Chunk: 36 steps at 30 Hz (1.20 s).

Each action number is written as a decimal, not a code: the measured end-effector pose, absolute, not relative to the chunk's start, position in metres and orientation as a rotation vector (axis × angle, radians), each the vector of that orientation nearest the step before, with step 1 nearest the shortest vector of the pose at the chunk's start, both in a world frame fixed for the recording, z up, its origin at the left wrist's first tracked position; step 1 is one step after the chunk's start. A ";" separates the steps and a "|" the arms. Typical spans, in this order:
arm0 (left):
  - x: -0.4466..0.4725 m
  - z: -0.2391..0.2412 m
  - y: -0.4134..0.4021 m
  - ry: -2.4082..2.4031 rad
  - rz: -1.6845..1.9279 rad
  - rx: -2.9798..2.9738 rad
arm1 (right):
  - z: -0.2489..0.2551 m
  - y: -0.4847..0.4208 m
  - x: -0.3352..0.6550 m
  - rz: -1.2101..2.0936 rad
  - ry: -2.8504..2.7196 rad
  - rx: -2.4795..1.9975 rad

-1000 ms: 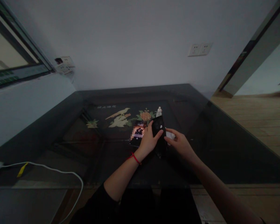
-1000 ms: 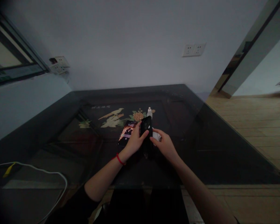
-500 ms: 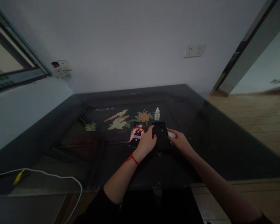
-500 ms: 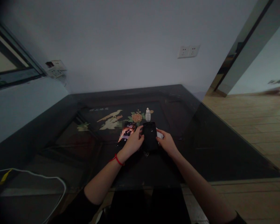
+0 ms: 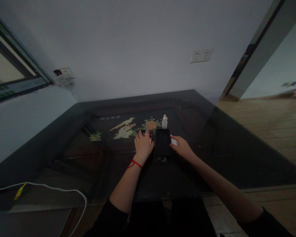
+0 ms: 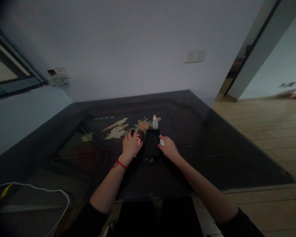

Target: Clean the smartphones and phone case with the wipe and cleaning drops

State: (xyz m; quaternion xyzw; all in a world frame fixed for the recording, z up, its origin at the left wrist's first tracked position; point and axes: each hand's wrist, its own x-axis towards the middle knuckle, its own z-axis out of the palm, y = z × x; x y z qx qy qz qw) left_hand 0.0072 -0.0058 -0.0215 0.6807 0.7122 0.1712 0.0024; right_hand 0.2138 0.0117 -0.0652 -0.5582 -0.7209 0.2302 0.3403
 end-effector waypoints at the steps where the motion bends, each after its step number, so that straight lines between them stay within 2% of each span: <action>1: 0.006 -0.023 -0.005 2.245 0.491 2.113 | -0.066 0.012 0.213 0.588 -1.888 -1.448; 17: 0.004 -0.025 0.004 2.191 0.452 2.109 | -0.056 0.009 0.207 0.645 -1.875 -1.484; 23: -0.002 -0.019 -0.004 2.255 0.268 2.022 | -0.039 0.012 0.213 0.641 -1.752 -1.449; 26: -0.002 -0.015 -0.004 2.264 0.290 2.002 | -0.029 0.013 0.209 0.661 -1.706 -1.418; 36: 0.006 -0.001 -0.008 1.855 1.015 1.837 | -0.031 -0.004 0.146 1.578 -1.107 -1.020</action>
